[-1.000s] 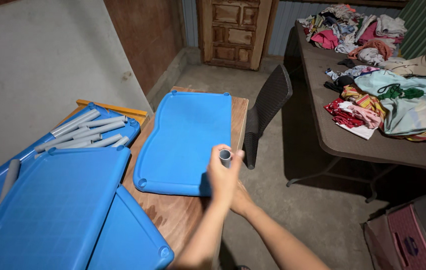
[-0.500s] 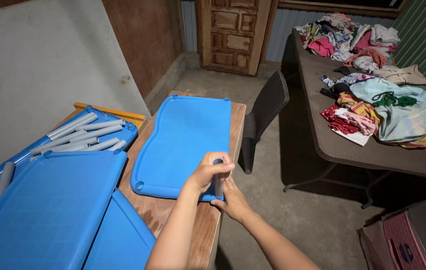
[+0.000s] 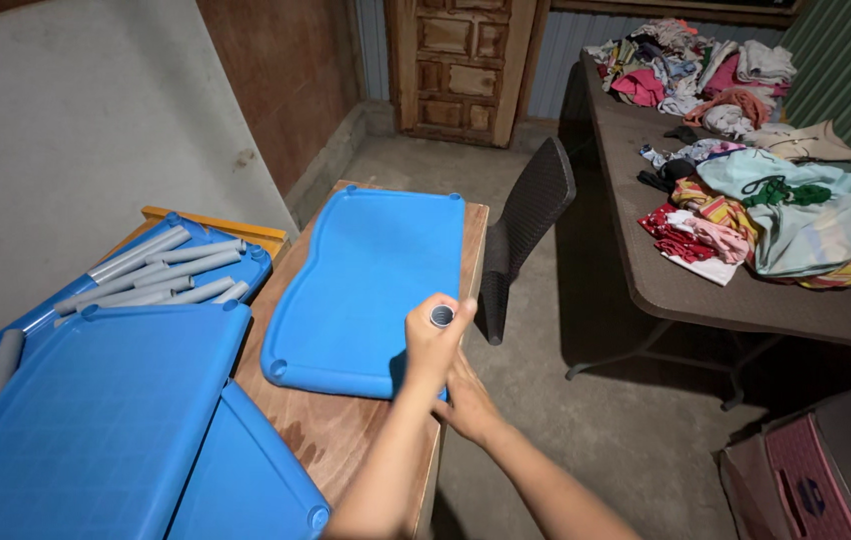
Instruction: The person wipes a blue plastic tray with a cloth, then inserts gray cylindrical legs into the tray's corner sockets. They stack a second tray on top of the legs to form a two-tiered plastic stool.
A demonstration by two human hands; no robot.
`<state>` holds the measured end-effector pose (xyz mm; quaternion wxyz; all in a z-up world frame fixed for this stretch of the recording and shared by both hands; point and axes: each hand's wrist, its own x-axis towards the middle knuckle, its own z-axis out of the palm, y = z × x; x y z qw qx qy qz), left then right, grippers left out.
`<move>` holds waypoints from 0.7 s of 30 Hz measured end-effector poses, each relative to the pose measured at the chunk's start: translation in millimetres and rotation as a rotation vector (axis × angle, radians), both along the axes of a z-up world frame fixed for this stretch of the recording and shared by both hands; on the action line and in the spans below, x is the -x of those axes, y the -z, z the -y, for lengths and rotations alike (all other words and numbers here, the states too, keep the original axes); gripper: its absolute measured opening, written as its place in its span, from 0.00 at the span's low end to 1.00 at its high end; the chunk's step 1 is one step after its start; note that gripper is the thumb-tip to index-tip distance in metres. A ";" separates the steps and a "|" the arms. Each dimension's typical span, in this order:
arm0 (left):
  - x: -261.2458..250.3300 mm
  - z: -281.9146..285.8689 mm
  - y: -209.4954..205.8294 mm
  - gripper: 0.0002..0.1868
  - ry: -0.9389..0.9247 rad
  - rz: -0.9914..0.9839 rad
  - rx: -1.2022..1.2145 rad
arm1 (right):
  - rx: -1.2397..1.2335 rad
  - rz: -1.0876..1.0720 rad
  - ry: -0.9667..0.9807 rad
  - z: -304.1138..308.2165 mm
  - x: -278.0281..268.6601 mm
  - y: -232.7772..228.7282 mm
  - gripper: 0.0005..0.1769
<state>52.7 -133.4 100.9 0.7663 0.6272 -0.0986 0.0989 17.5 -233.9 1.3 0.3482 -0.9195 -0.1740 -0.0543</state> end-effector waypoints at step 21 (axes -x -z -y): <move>4.4 0.1 0.2 0.15 0.030 0.062 -0.017 | -0.065 0.030 0.008 1.0 1.1 -6.1 0.50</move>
